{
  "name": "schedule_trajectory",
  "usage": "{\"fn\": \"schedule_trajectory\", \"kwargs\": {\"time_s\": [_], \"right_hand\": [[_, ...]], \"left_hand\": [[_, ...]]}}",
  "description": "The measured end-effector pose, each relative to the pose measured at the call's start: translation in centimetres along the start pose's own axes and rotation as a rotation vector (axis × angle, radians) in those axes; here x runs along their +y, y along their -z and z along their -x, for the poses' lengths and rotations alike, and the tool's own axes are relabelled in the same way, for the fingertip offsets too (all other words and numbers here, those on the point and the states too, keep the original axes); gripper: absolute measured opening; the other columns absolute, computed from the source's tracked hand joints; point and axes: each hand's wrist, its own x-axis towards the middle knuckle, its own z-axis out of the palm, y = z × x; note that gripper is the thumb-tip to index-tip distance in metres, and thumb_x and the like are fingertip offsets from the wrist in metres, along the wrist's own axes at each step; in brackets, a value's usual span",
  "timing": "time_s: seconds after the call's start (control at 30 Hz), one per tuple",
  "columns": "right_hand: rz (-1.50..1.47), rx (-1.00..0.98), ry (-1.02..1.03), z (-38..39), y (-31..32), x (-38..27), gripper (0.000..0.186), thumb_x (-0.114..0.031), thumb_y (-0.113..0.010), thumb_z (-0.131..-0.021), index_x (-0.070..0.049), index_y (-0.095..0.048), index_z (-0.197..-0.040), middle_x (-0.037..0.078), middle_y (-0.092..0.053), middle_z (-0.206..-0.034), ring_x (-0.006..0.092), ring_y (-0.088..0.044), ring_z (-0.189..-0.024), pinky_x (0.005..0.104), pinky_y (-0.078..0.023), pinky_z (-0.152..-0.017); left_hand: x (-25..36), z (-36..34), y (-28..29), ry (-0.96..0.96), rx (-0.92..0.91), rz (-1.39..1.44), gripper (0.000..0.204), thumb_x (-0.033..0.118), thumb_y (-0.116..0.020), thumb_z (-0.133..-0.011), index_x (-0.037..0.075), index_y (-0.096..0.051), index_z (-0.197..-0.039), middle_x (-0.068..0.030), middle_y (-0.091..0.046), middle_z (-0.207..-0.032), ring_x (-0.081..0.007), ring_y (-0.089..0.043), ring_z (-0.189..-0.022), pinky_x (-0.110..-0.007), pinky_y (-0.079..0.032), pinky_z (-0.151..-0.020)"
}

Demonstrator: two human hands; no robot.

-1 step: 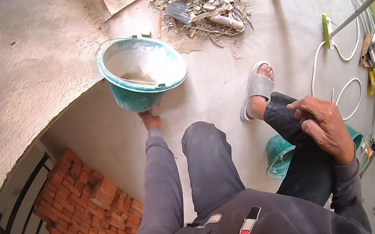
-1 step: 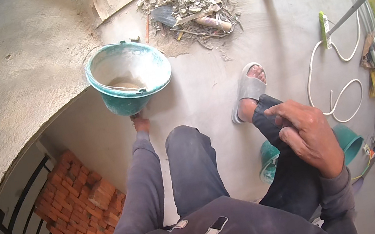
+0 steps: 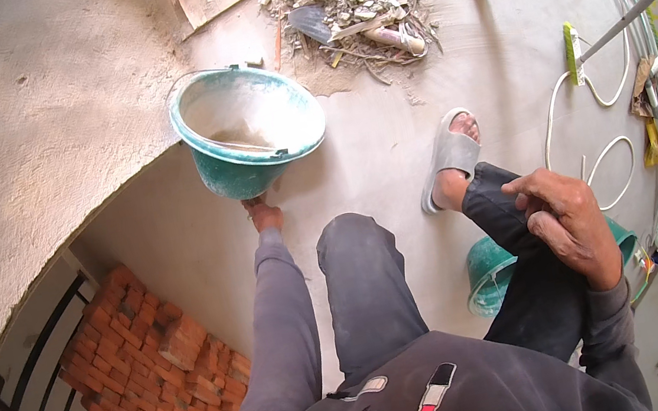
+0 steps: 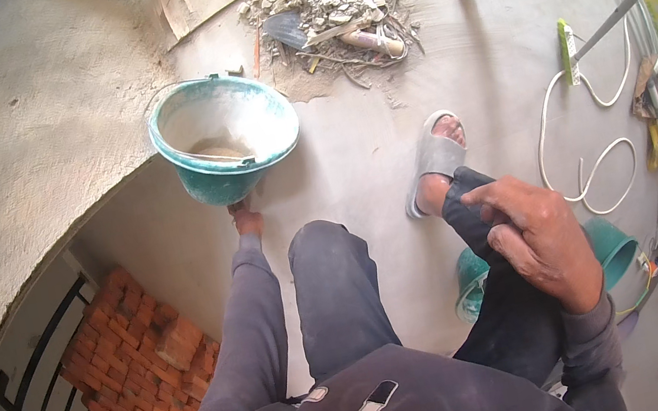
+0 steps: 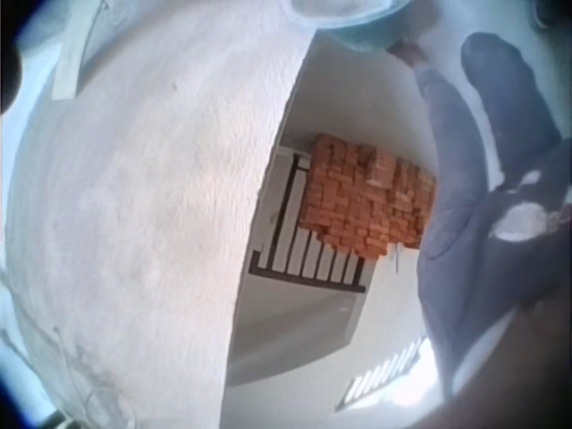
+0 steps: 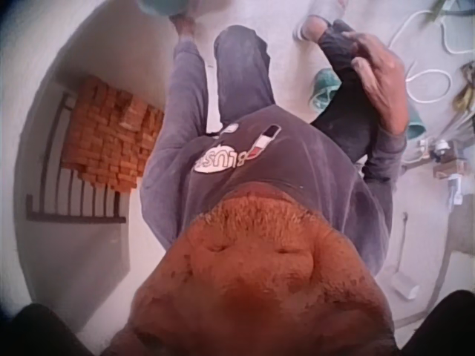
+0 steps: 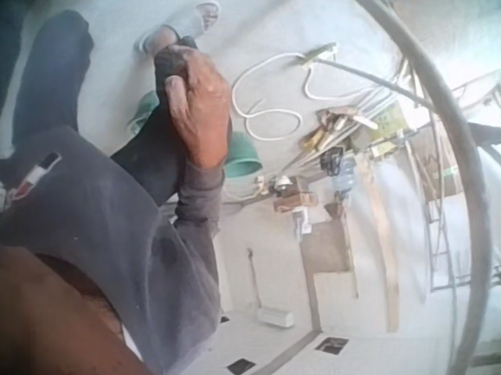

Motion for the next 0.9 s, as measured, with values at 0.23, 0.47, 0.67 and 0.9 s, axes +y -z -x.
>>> {"fn": "schedule_trajectory", "kwargs": {"time_s": [0.23,0.47,0.67,0.9], "right_hand": [[0.075,-0.036,0.065,0.6,0.1,0.3,0.037,-0.001,-0.057,-0.071,-0.002,-0.065,-0.107,0.016,-0.062,-0.083,0.0328,-0.064,-0.076,0.0379,-0.051,-0.073],[0.007,-0.028,0.093,-8.8,2.0,7.5,0.032,-0.01,-0.051,-0.074,0.004,-0.064,-0.1,0.015,-0.064,-0.072,0.0221,-0.063,-0.064,0.0324,-0.05,-0.062],[0.358,0.018,0.255,-15.2,-1.1,13.4,0.033,-0.003,-0.049,-0.069,0.004,-0.066,-0.097,0.02,-0.064,-0.077,0.0295,-0.063,-0.068,0.0383,-0.052,-0.066],[0.45,-0.117,0.31,-16.6,-4.6,8.8,0.032,0.001,-0.051,-0.07,0.003,-0.068,-0.096,0.02,-0.065,-0.077,0.03,-0.065,-0.068,0.0401,-0.052,-0.065]], "left_hand": [[-1.2,1.5,0.4,0.026,0.056,0.284,0.089,-0.011,-0.05,-0.072,0.007,-0.025,-0.155,-0.0191,-0.008,-0.163,-0.0373,-0.011,-0.151,-0.045,-0.023,-0.121],[0.9,3.4,0.7,0.078,0.155,0.291,0.089,-0.012,-0.05,-0.073,0.01,-0.025,-0.155,-0.0181,-0.006,-0.163,-0.0387,-0.015,-0.149,-0.049,-0.028,-0.118],[0.2,3.7,0.2,-0.059,0.238,0.265,0.087,-0.012,-0.05,-0.075,0.01,-0.025,-0.155,-0.0202,-0.011,-0.162,-0.0424,-0.013,-0.149,-0.051,-0.027,-0.118],[-0.2,3.9,-0.2,-0.084,0.293,0.226,0.084,-0.008,-0.051,-0.076,0.01,-0.026,-0.154,-0.0277,-0.016,-0.159,-0.0477,-0.021,-0.146,-0.053,-0.029,-0.115]]}}
